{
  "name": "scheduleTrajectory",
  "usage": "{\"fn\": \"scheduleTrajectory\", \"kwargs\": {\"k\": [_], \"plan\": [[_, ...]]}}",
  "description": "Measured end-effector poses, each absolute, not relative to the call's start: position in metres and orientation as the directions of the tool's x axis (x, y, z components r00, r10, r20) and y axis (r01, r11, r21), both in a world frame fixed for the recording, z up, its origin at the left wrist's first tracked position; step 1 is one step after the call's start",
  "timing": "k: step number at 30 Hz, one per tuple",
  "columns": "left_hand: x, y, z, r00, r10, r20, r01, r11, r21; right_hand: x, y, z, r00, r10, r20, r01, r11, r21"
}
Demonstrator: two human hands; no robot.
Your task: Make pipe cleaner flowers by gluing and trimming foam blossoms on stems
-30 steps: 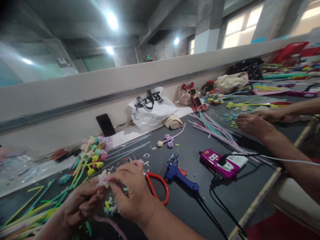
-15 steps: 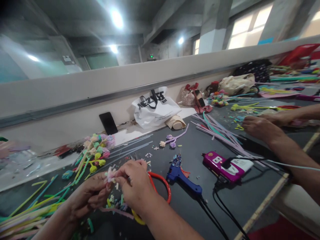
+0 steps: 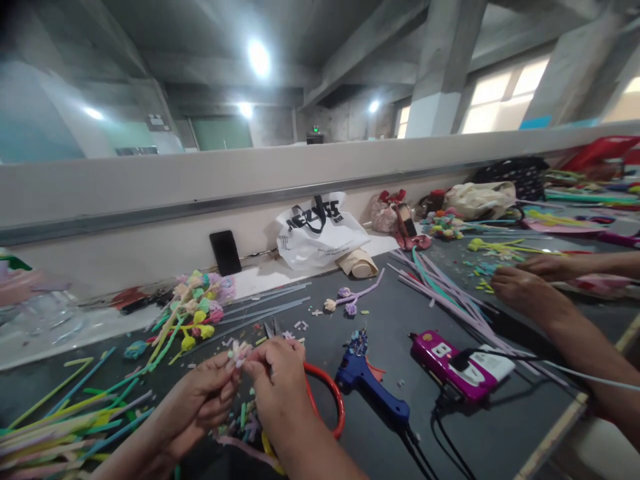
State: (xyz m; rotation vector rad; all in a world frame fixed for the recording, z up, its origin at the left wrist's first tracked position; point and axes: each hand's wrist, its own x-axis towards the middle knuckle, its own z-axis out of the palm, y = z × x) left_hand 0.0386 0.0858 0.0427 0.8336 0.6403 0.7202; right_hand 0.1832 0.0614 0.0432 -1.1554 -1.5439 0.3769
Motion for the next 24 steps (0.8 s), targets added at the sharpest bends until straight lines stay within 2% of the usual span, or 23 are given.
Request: {"fn": "scheduleTrajectory", "kwargs": {"k": [8, 12, 15, 17, 20, 24], "plan": [[0.042, 0.087, 0.027, 0.599, 0.780, -0.181, -0.414, 0.495, 0.764, 0.185, 0.060, 0.038, -0.014, 0.748, 0.664, 0.572, 0.550, -0.608], [0.034, 0.095, 0.030, 0.717, 0.680, -0.151, -0.423, 0.597, 0.682, 0.188, 0.058, 0.043, 0.020, 0.758, 0.652, 0.454, 0.575, -0.681], [0.028, 0.095, 0.035, 0.813, 0.578, -0.065, -0.427, 0.669, 0.609, 0.192, 0.057, 0.054, 0.151, 0.759, 0.633, 0.341, 0.561, -0.754], [0.026, 0.093, 0.038, 0.848, 0.530, 0.004, -0.433, 0.689, 0.582, 0.192, 0.057, 0.065, 0.152, 0.773, 0.616, 0.346, 0.543, -0.765], [0.024, 0.089, 0.044, 0.869, 0.484, 0.102, -0.451, 0.690, 0.567, 0.188, 0.059, 0.088, 0.014, 0.802, 0.597, 0.409, 0.540, -0.735], [0.019, 0.090, 0.050, 0.850, 0.496, 0.180, -0.499, 0.646, 0.578, 0.180, 0.065, 0.120, -0.226, 0.803, 0.551, 0.472, 0.586, -0.659]]}}
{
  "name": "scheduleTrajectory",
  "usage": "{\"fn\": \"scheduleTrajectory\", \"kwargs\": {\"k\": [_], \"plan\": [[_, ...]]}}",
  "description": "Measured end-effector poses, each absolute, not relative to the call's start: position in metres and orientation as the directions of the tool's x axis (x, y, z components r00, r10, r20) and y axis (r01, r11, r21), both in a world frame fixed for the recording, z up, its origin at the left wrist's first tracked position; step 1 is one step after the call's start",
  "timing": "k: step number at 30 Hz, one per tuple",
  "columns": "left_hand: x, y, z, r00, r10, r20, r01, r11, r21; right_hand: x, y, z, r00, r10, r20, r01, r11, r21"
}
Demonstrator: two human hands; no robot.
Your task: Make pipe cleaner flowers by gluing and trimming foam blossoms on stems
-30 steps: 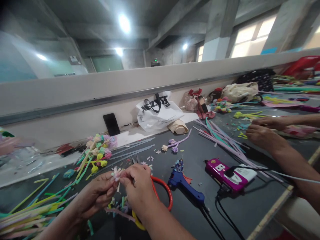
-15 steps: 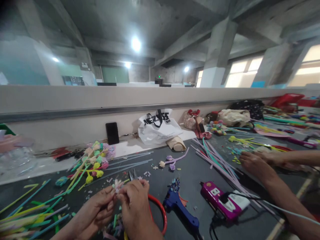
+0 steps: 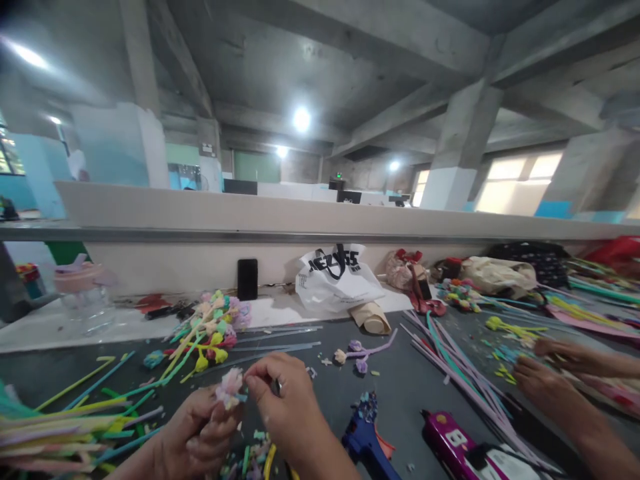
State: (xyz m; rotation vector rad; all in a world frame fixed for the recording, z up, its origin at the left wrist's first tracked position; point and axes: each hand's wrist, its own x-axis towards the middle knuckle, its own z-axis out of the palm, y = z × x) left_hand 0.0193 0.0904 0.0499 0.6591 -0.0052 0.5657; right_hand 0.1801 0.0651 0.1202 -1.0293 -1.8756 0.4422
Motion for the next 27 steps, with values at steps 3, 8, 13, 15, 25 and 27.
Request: {"fn": "scheduleTrajectory", "kwargs": {"k": [3, 8, 13, 15, 25, 27], "plan": [[0.013, 0.095, 0.054, 0.844, 0.511, 0.166, -0.496, 0.621, 0.607, 0.175, 0.071, 0.140, -0.366, 0.756, 0.543, 0.486, 0.653, -0.580], [0.001, 0.103, 0.061, 0.822, 0.538, 0.184, -0.519, 0.578, 0.630, 0.165, 0.079, 0.160, -0.502, 0.650, 0.571, 0.450, 0.760, -0.469], [-0.003, 0.104, 0.063, 0.830, 0.528, 0.181, -0.512, 0.591, 0.623, 0.159, 0.089, 0.164, -0.580, 0.558, 0.593, 0.357, 0.829, -0.430], [-0.002, 0.104, 0.063, 0.831, 0.529, 0.173, -0.511, 0.603, 0.612, 0.159, 0.092, 0.162, -0.571, 0.553, 0.607, 0.333, 0.831, -0.445], [-0.021, 0.113, 0.066, 0.641, 0.765, 0.069, -0.450, 0.301, 0.840, 0.156, 0.091, 0.156, -0.525, 0.633, 0.569, 0.371, 0.771, -0.517], [-0.026, 0.112, 0.068, 0.641, 0.764, 0.066, -0.423, 0.281, 0.861, 0.154, 0.087, 0.154, -0.532, 0.636, 0.558, 0.380, 0.769, -0.515]]}}
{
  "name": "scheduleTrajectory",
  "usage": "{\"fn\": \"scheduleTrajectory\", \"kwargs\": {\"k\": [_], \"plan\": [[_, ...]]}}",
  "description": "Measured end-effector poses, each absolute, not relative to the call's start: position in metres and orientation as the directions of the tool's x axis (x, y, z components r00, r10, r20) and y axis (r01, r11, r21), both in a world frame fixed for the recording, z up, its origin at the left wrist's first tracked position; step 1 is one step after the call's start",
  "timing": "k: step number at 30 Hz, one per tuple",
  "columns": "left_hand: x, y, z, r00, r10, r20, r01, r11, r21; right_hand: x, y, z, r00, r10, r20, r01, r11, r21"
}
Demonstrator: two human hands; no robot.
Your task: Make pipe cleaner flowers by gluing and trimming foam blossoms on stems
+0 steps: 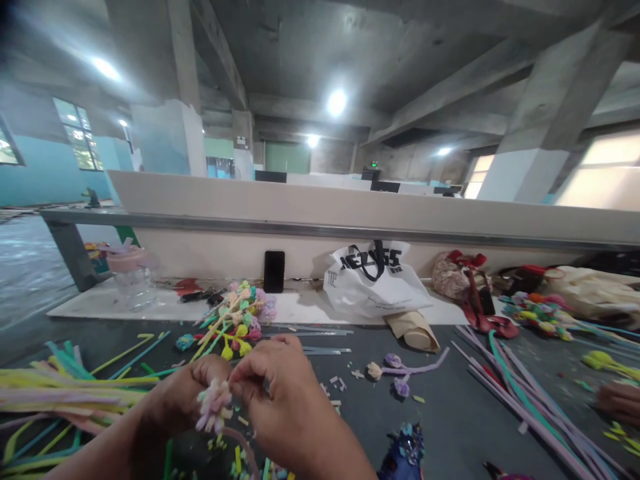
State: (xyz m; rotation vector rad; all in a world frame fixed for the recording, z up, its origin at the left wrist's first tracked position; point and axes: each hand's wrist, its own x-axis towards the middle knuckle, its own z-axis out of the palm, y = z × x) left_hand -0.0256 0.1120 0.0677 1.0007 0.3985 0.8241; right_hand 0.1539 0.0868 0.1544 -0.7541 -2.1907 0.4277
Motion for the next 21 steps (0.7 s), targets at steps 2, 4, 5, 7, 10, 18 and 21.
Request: {"fn": "scheduleTrajectory", "kwargs": {"k": [2, 4, 5, 7, 10, 18, 21], "plan": [[-0.028, 0.111, 0.070, 0.645, 0.762, 0.062, -0.370, 0.241, 0.897, 0.152, 0.083, 0.153, -0.526, 0.641, 0.559, 0.404, 0.767, -0.499], [-0.029, 0.110, 0.073, 0.646, 0.761, 0.062, -0.315, 0.191, 0.930, 0.151, 0.080, 0.151, -0.519, 0.635, 0.572, 0.429, 0.772, -0.469], [-0.028, 0.109, 0.074, 0.642, 0.764, 0.065, -0.299, 0.172, 0.939, 0.150, 0.079, 0.150, -0.515, 0.629, 0.582, 0.437, 0.777, -0.454], [-0.027, 0.109, 0.075, 0.632, 0.772, 0.069, -0.298, 0.160, 0.941, 0.151, 0.080, 0.150, -0.517, 0.624, 0.586, 0.446, 0.781, -0.438], [-0.023, 0.109, 0.074, 0.631, 0.774, 0.058, -0.301, 0.176, 0.937, 0.156, 0.084, 0.154, -0.533, 0.631, 0.564, 0.442, 0.776, -0.450], [-0.016, 0.112, 0.067, 0.679, 0.734, 0.026, -0.291, 0.236, 0.927, 0.170, 0.088, 0.162, -0.607, 0.593, 0.529, 0.414, 0.804, -0.426], [-0.015, 0.113, 0.065, 0.702, 0.712, 0.013, -0.268, 0.247, 0.931, 0.168, 0.087, 0.159, -0.640, 0.582, 0.501, 0.439, 0.813, -0.383]]}}
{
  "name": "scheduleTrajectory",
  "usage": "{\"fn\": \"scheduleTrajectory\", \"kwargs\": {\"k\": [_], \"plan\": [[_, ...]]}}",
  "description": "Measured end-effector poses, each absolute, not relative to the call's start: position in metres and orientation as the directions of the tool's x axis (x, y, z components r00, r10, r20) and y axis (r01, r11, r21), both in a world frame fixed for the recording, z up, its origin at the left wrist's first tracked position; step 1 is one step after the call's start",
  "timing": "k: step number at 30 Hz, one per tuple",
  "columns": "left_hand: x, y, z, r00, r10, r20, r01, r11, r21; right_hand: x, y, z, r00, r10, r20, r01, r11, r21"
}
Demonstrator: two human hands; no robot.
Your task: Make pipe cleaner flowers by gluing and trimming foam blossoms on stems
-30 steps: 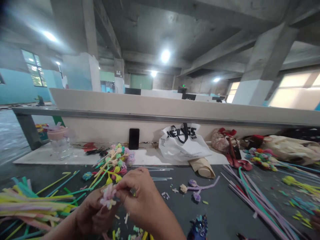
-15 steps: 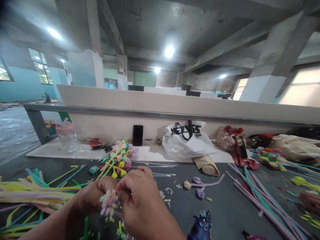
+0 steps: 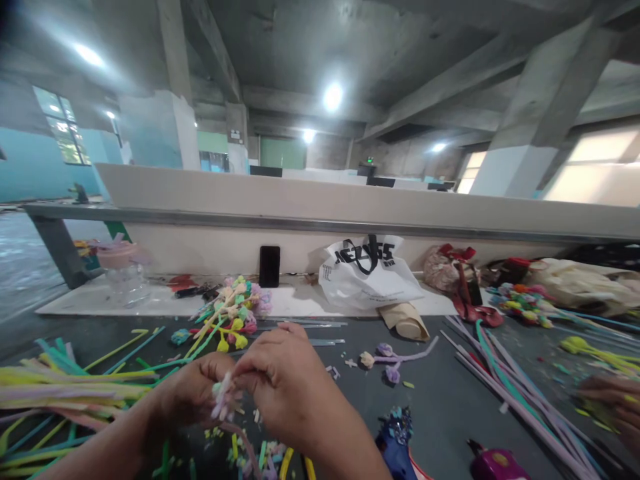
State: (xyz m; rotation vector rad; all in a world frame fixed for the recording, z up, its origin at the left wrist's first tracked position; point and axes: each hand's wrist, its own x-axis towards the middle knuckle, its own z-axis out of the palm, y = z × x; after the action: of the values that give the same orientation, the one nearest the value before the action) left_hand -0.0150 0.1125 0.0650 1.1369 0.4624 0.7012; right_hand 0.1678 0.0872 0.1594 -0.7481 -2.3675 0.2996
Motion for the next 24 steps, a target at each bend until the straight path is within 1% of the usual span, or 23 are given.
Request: {"fn": "scheduleTrajectory", "kwargs": {"k": [4, 9, 12, 16, 18, 24], "plan": [[-0.015, 0.112, 0.063, 0.708, 0.706, 0.002, -0.234, 0.232, 0.944, 0.166, 0.085, 0.158, -0.646, 0.600, 0.472, 0.504, 0.800, -0.326], [-0.017, 0.113, 0.062, 0.690, 0.723, 0.002, -0.210, 0.197, 0.958, 0.162, 0.087, 0.154, -0.615, 0.626, 0.480, 0.547, 0.777, -0.312], [-0.018, 0.115, 0.064, 0.670, 0.742, 0.016, -0.199, 0.158, 0.967, 0.160, 0.091, 0.150, -0.593, 0.628, 0.503, 0.514, 0.777, -0.363], [-0.023, 0.117, 0.074, 0.649, 0.759, 0.046, -0.174, 0.089, 0.981, 0.163, 0.094, 0.153, -0.506, 0.667, 0.547, 0.480, 0.745, -0.464], [-0.026, 0.118, 0.082, 0.656, 0.753, 0.058, -0.151, 0.055, 0.987, 0.165, 0.092, 0.156, -0.496, 0.686, 0.533, 0.503, 0.727, -0.468], [-0.030, 0.116, 0.099, 0.658, 0.745, 0.109, -0.097, -0.060, 0.993, 0.163, 0.082, 0.164, -0.575, 0.695, 0.432, 0.517, 0.718, -0.466]]}}
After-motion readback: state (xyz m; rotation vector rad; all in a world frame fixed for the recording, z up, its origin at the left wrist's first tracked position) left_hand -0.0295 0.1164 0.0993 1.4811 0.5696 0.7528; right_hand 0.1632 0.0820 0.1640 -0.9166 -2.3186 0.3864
